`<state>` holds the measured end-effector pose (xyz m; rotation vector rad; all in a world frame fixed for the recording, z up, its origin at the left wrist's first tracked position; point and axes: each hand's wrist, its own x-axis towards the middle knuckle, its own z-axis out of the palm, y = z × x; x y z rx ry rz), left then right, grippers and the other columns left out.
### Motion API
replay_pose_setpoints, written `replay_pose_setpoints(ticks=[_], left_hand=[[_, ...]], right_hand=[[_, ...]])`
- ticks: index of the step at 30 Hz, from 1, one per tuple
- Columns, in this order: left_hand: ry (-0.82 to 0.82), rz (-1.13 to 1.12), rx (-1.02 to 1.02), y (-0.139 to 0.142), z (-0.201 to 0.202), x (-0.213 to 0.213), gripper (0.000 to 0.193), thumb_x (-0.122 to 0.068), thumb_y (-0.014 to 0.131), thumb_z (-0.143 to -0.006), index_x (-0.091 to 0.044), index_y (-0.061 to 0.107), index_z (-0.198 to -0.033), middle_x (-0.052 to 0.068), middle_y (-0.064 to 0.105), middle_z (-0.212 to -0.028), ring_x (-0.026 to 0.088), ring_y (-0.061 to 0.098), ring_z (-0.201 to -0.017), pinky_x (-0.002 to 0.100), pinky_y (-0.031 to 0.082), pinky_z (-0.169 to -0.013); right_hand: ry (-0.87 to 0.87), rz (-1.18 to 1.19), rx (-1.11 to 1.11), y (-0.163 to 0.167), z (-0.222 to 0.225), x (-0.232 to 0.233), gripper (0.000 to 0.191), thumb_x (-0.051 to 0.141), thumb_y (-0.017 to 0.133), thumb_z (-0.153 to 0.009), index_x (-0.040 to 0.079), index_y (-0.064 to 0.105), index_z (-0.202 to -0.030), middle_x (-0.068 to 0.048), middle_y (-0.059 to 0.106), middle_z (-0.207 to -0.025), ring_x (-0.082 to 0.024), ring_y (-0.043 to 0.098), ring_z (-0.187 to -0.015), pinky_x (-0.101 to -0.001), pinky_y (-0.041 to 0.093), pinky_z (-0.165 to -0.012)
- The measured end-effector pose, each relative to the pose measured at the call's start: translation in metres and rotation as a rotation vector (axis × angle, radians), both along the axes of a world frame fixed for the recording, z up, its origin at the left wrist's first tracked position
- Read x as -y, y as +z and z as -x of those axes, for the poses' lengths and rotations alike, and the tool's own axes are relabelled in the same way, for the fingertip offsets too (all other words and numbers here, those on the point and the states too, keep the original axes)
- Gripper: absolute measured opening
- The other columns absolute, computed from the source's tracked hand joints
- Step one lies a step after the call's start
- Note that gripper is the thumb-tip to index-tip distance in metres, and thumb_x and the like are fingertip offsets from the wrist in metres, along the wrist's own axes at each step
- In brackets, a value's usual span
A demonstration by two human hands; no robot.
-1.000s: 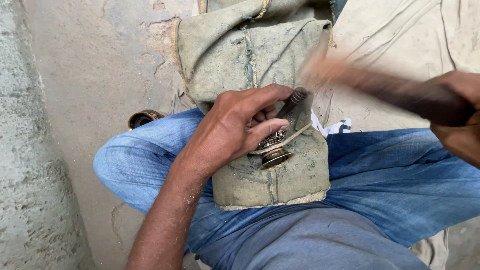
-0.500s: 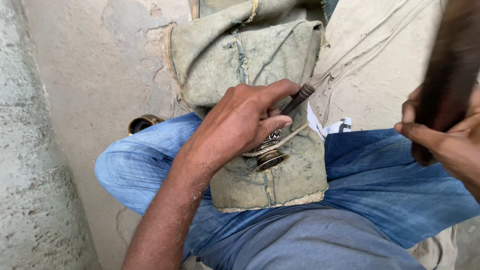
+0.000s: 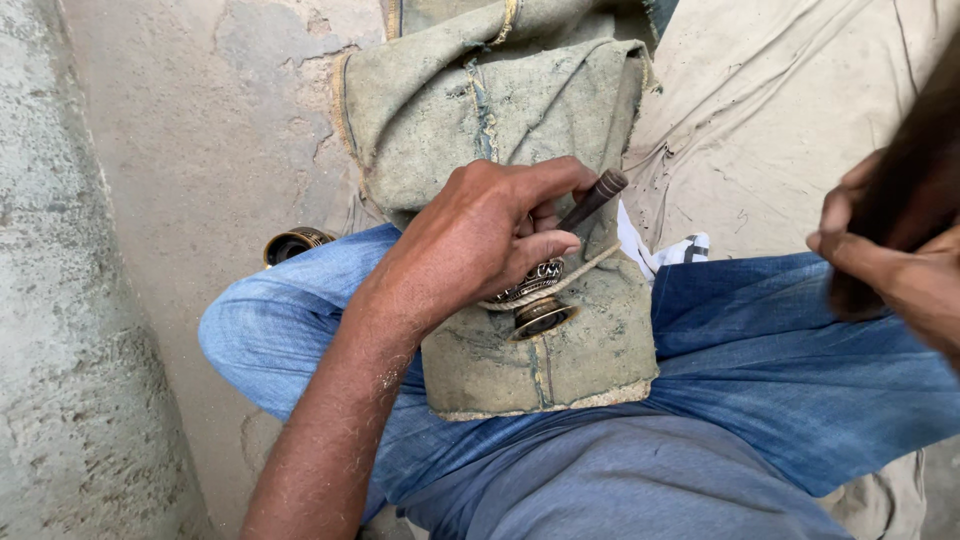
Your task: The person sits cross-legged and uses a hammer and chisel to shape a small brass-colored metal object resting on a cloth pad. The person repeatedly strikes the chisel with the hammer, occasionally repositioning the chisel and rotating the object to work different areas.
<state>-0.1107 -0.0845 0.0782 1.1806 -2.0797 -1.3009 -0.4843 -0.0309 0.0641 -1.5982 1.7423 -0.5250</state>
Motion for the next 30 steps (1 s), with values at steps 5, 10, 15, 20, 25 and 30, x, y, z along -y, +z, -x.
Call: replay_pose_setpoints(ticks=[5, 10, 15, 20, 25, 30], left_hand=[[-0.011, 0.09, -0.074, -0.005, -0.003, -0.002, 0.042, -0.02, 0.084, -0.081, -0.013, 0.07, -0.12, 0.002, 0.07, -0.074, 0.014, 0.068, -0.065, 0.034, 0.054, -0.056], [-0.021, 0.03, -0.007, -0.007, -0.006, -0.005, 0.038, -0.022, 0.081, -0.084, -0.013, 0.07, -0.12, 0.002, 0.072, -0.076, 0.013, 0.069, -0.066, 0.033, 0.055, -0.057], [0.266, 0.022, -0.309, -0.008, -0.034, -0.045, 0.034, -0.013, 0.072, -0.099, -0.006, 0.06, -0.129, 0.006, 0.069, -0.105, 0.013, 0.067, -0.089, 0.028, 0.058, -0.077], [0.432, 0.113, -0.22, -0.02, -0.03, -0.126, 0.021, 0.002, 0.058, -0.097, -0.005, 0.057, -0.117, 0.008, 0.061, -0.102, 0.019, 0.065, -0.092, 0.034, 0.056, -0.083], [0.408, 0.329, 0.099, -0.034, 0.002, -0.151, 0.047, -0.003, 0.07, -0.083, 0.0, 0.064, -0.129, 0.009, 0.061, -0.094, 0.027, 0.061, -0.083, 0.042, 0.052, -0.074], [0.071, 0.679, 0.404, -0.015, 0.008, -0.129, 0.045, -0.011, 0.064, -0.09, 0.002, 0.065, -0.133, 0.008, 0.057, -0.092, 0.024, 0.058, -0.088, 0.038, 0.051, -0.077]], right_hand=[[-0.022, -0.079, -0.217, 0.018, -0.026, -0.002, 0.033, -0.003, 0.078, -0.085, 0.006, 0.065, -0.114, -0.007, 0.068, -0.085, -0.018, 0.067, -0.067, -0.0324, 0.056, -0.06], [0.255, -0.122, -0.603, 0.05, -0.05, 0.011, 0.036, -0.01, 0.077, -0.082, 0.001, 0.071, -0.116, -0.012, 0.071, -0.086, -0.021, 0.073, -0.07, -0.0349, 0.061, -0.067], [0.057, -0.1, -0.188, 0.025, -0.035, 0.011, 0.042, -0.01, 0.079, -0.083, 0.0, 0.064, -0.122, -0.013, 0.07, -0.094, -0.023, 0.069, -0.083, -0.036, 0.058, -0.074], [-0.292, -0.129, 0.508, -0.04, -0.024, 0.012, 0.045, -0.017, 0.072, -0.079, -0.001, 0.06, -0.119, -0.008, 0.067, -0.096, -0.019, 0.069, -0.091, -0.0339, 0.062, -0.082], [-0.412, -0.207, 0.745, -0.063, -0.021, 0.013, 0.044, -0.017, 0.07, -0.082, -0.001, 0.059, -0.121, -0.007, 0.066, -0.093, -0.019, 0.069, -0.087, -0.0339, 0.062, -0.076], [-0.419, -0.136, 0.686, -0.06, -0.021, 0.009, 0.045, -0.019, 0.069, -0.081, -0.002, 0.058, -0.121, -0.008, 0.066, -0.094, -0.018, 0.069, -0.087, -0.0326, 0.062, -0.079]])
